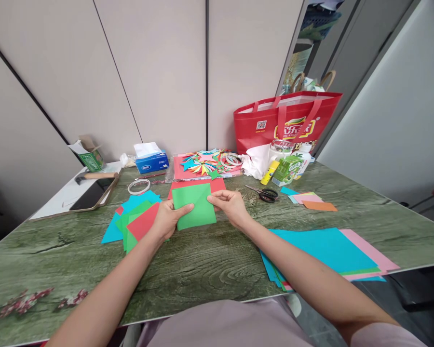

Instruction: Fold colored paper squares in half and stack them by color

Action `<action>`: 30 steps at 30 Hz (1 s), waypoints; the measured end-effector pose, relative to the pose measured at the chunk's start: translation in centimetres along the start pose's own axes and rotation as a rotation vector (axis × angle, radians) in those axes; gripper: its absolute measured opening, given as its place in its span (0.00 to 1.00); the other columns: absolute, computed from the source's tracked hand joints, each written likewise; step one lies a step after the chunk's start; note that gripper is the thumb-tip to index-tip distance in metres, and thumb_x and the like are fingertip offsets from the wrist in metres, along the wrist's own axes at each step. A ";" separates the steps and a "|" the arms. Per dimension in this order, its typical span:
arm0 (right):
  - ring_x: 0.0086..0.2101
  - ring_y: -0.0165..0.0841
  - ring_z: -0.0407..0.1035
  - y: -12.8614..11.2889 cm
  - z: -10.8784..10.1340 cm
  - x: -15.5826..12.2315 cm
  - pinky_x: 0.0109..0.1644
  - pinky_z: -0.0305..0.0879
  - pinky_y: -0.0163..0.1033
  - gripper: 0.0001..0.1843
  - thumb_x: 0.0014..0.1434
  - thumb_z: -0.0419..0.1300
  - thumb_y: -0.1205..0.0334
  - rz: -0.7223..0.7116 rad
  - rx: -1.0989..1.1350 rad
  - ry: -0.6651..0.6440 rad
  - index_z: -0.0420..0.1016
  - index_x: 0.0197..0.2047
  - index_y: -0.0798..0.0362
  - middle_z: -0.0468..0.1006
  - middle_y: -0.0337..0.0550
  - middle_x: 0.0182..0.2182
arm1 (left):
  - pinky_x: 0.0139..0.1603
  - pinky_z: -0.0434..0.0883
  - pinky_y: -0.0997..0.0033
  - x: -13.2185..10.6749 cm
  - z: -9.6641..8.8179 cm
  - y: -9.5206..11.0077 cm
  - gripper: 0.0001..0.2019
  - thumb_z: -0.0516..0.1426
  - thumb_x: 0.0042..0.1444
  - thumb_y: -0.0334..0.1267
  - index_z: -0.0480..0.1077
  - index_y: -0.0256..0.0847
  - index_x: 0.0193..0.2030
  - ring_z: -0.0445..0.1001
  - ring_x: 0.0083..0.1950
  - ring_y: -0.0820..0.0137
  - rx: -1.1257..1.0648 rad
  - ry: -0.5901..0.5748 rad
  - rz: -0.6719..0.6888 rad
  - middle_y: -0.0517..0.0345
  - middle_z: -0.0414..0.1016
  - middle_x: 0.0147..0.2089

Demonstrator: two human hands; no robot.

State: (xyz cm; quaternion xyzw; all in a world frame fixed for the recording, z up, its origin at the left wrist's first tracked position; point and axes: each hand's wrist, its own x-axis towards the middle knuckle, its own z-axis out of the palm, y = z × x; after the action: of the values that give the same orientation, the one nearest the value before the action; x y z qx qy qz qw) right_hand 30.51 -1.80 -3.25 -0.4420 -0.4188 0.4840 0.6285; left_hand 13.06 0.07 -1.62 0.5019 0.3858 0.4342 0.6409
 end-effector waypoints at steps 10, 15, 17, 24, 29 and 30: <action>0.17 0.25 0.65 -0.1 -0.4 0.0 0.20 0.67 0.32 0.19 0.28 0.70 0.55 0.207 -0.058 -0.187 0.73 0.23 0.58 0.72 0.36 0.15 | 0.36 0.73 0.61 0.0 -0.1 0.7 0.27 0.68 0.28 0.33 0.71 0.32 0.40 0.76 0.33 0.59 -0.092 0.069 -0.080 0.48 0.78 0.35; 0.14 0.22 0.61 -0.2 -0.2 -0.1 0.18 0.68 0.32 0.19 0.25 0.71 0.57 0.242 -0.076 -0.195 0.71 0.21 0.59 0.68 0.32 0.11 | 0.35 0.73 0.61 0.1 -0.1 0.7 0.29 0.68 0.28 0.32 0.70 0.32 0.43 0.76 0.33 0.60 -0.105 0.082 -0.105 0.48 0.78 0.34; 0.14 0.22 0.62 -0.2 -0.2 -0.1 0.18 0.68 0.31 0.20 0.25 0.71 0.58 0.245 -0.069 -0.188 0.71 0.21 0.59 0.69 0.33 0.12 | 0.35 0.73 0.61 0.1 -0.1 0.6 0.28 0.68 0.29 0.32 0.70 0.32 0.43 0.76 0.33 0.60 -0.110 0.075 -0.109 0.47 0.78 0.35; 0.15 0.23 0.63 -0.1 -0.2 0.0 0.17 0.67 0.30 0.20 0.24 0.72 0.60 0.236 -0.080 -0.162 0.71 0.21 0.59 0.70 0.34 0.13 | 0.35 0.74 0.62 0.1 -0.2 0.6 0.28 0.68 0.30 0.32 0.70 0.32 0.44 0.76 0.33 0.60 -0.116 0.063 -0.107 0.47 0.78 0.36; 0.15 0.24 0.64 -0.1 -0.3 0.0 0.17 0.66 0.30 0.20 0.23 0.72 0.60 0.222 -0.075 -0.146 0.71 0.21 0.59 0.71 0.35 0.14 | 0.35 0.74 0.62 0.1 -0.2 0.6 0.28 0.67 0.31 0.31 0.70 0.32 0.44 0.76 0.33 0.60 -0.121 0.055 -0.112 0.47 0.78 0.36; 0.15 0.24 0.64 -0.1 -0.3 0.0 0.17 0.66 0.30 0.20 0.23 0.72 0.60 0.220 -0.076 -0.145 0.71 0.21 0.59 0.71 0.35 0.14 | 0.35 0.74 0.62 0.1 -0.2 0.6 0.28 0.67 0.31 0.31 0.70 0.32 0.44 0.76 0.33 0.60 -0.121 0.054 -0.111 0.47 0.78 0.36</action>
State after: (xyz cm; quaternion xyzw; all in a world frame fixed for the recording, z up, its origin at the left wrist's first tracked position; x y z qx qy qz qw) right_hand 30.77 -1.85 -3.23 -0.4728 -0.4302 0.5644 0.5223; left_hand 12.85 0.34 -1.03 0.4279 0.4034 0.4339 0.6826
